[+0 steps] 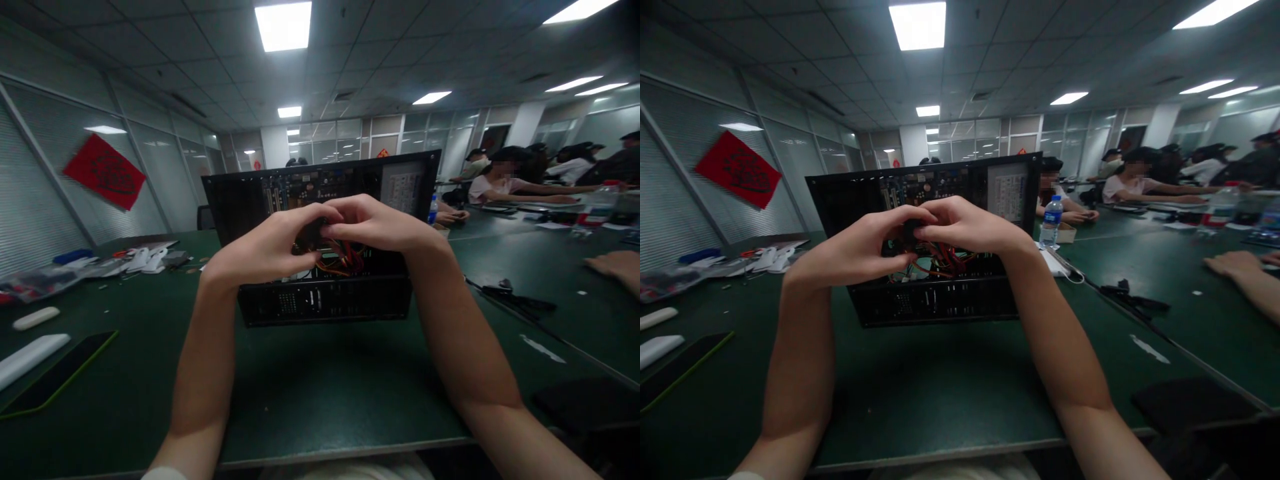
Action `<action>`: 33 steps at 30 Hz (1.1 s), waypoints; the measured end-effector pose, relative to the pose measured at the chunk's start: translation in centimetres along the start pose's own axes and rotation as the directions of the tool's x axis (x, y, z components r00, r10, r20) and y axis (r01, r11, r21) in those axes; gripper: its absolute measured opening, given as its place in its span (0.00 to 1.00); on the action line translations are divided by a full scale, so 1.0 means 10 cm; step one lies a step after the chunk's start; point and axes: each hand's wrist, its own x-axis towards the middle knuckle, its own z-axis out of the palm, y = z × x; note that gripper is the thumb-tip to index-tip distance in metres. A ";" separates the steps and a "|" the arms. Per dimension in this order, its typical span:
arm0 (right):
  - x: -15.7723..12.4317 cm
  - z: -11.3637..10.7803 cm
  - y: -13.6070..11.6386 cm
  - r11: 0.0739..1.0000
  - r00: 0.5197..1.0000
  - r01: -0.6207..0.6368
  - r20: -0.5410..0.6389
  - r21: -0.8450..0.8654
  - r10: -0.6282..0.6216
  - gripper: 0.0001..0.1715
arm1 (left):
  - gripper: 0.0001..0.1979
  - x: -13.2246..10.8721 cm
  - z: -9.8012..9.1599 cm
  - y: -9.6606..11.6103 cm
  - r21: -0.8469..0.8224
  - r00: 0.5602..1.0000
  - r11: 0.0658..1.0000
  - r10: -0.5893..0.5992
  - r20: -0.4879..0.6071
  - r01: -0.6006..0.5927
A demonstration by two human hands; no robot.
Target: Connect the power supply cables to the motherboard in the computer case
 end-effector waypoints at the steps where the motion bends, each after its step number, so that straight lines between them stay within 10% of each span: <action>1: 0.00 -0.01 0.00 1.000 1.000 -0.005 -0.012 -0.002 0.005 0.14 | 0.24 0.00 0.00 -0.01 -0.022 1.000 1.000 0.010 0.004 -0.009; 17: 0.02 0.05 0.02 0.997 0.991 0.067 -0.117 -0.037 -0.071 0.17 | 0.28 0.07 0.07 -0.23 0.194 0.984 0.980 0.081 -0.159 -0.049; 33: 0.12 0.09 0.30 0.993 0.995 0.004 -0.101 -0.115 -0.015 0.27 | 0.19 0.18 0.17 -0.42 0.544 0.995 0.833 -0.092 -0.041 0.099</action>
